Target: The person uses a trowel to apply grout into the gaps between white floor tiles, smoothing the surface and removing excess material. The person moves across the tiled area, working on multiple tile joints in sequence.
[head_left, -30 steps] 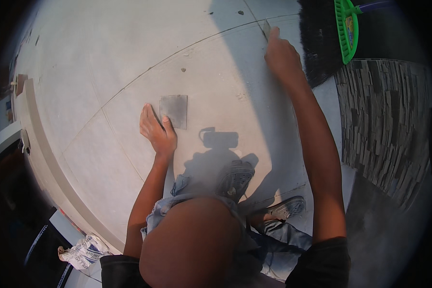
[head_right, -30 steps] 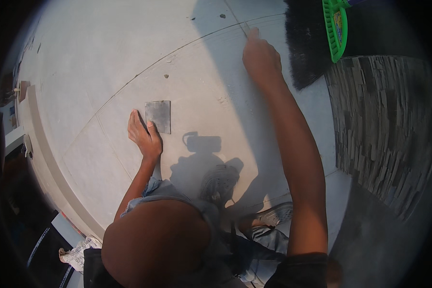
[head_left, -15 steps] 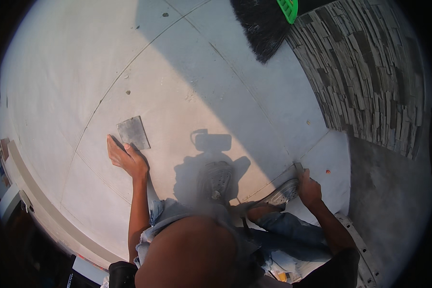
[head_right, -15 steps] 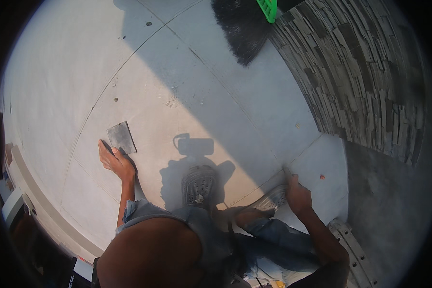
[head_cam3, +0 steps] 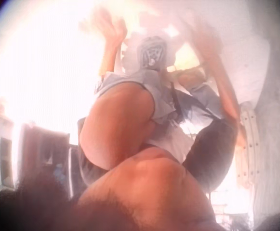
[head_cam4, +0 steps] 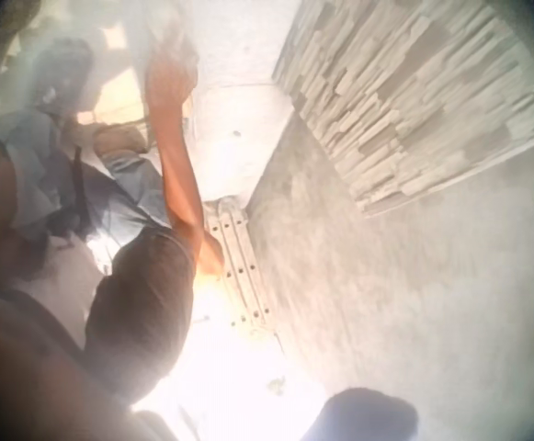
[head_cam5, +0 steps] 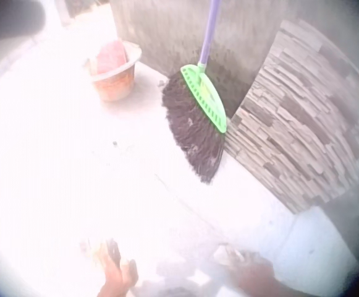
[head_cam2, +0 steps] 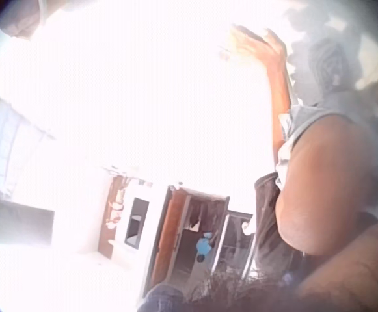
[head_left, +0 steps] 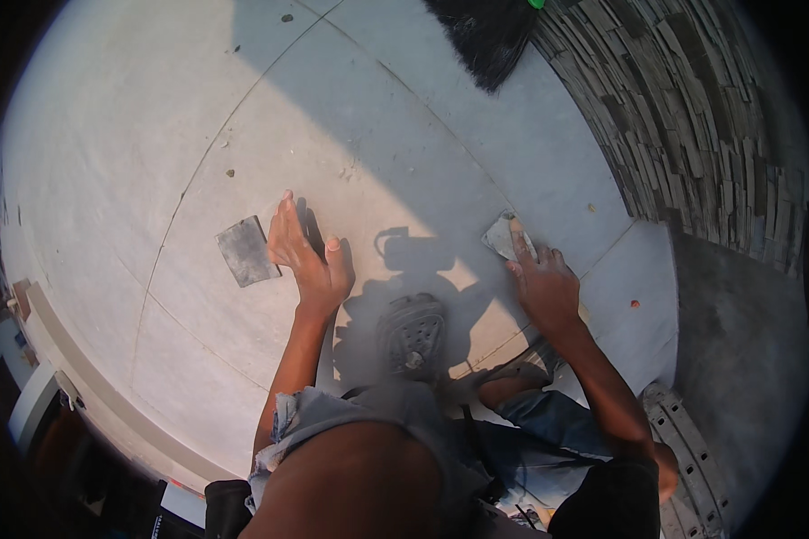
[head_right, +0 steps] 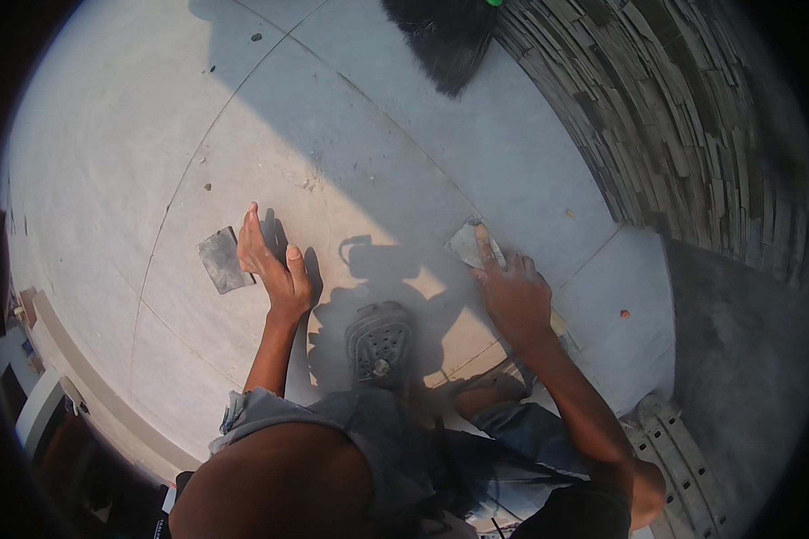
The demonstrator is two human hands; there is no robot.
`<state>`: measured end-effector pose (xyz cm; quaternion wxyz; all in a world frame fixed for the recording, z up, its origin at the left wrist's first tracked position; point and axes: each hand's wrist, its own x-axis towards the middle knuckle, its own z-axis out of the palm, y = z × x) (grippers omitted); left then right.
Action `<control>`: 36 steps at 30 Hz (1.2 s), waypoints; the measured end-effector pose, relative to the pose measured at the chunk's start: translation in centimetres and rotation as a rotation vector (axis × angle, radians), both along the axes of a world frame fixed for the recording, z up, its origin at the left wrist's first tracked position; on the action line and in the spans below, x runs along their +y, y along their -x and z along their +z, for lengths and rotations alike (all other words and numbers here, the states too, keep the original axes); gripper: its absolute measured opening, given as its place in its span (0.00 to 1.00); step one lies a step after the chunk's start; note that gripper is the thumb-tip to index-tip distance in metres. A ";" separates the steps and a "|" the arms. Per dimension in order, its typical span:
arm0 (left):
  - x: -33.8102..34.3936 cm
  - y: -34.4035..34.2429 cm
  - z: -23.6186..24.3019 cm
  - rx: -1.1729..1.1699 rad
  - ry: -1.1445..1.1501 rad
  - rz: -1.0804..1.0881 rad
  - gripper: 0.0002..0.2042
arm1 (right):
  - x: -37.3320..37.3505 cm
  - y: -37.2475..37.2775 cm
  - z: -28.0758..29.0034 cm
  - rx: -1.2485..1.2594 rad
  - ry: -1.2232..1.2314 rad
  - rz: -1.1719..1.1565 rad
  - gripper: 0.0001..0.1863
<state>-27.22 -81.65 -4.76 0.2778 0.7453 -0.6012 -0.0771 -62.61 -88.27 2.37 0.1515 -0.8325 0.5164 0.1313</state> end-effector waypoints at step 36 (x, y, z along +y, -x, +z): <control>-1.5 1.1 0.1 0.068 -0.153 0.077 0.37 | -9.9 -10.9 2.4 0.057 -0.282 -0.062 0.30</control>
